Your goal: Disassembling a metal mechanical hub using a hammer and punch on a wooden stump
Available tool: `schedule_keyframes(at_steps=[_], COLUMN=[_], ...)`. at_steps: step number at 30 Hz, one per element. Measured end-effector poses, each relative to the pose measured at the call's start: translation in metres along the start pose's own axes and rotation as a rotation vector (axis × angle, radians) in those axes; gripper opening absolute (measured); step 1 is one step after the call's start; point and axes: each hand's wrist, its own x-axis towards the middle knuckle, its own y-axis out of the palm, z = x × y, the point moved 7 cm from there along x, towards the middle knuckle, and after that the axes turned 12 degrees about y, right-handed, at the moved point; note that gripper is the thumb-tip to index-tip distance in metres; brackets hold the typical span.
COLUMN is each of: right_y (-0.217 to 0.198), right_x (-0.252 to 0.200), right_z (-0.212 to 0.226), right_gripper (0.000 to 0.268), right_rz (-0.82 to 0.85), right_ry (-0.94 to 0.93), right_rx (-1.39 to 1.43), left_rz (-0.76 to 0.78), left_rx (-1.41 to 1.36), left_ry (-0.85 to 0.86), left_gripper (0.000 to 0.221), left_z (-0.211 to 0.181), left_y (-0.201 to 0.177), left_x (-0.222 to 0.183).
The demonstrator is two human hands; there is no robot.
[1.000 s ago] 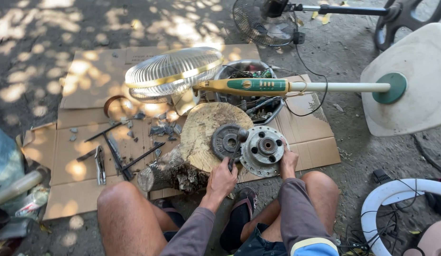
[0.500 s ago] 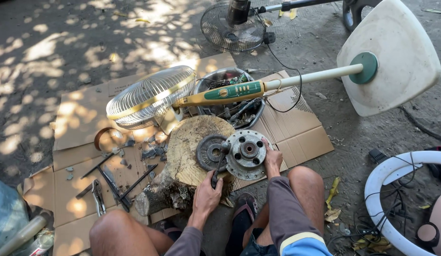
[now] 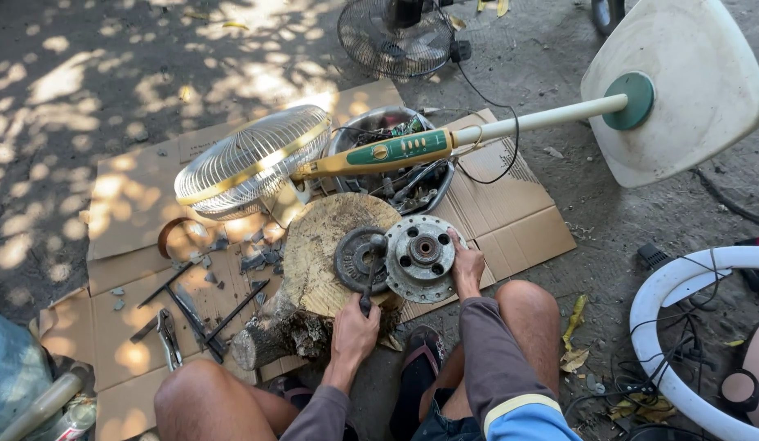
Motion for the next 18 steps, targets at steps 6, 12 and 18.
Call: schedule_keyframes(at_steps=[6, 12, 18], right_y=[0.004, 0.009, 0.009], right_x=[0.010, 0.028, 0.024], right_z=[-0.007, -0.017, -0.017], right_gripper=[0.080, 0.083, 0.088], right_rz=[0.002, 0.000, 0.003], right_ry=[0.018, 0.022, 0.041], right_rx=[-0.002, -0.039, -0.047], left_rz=[-0.155, -0.492, -0.826], left_rx=[-0.195, -0.642, -0.490], left_ry=[0.215, 0.929, 1.118], left_gripper=[0.021, 0.007, 0.006], left_z=[-0.120, -0.267, -0.207], left_y=[-0.070, -0.171, -0.148], left_x=[-0.045, -0.079, -0.047])
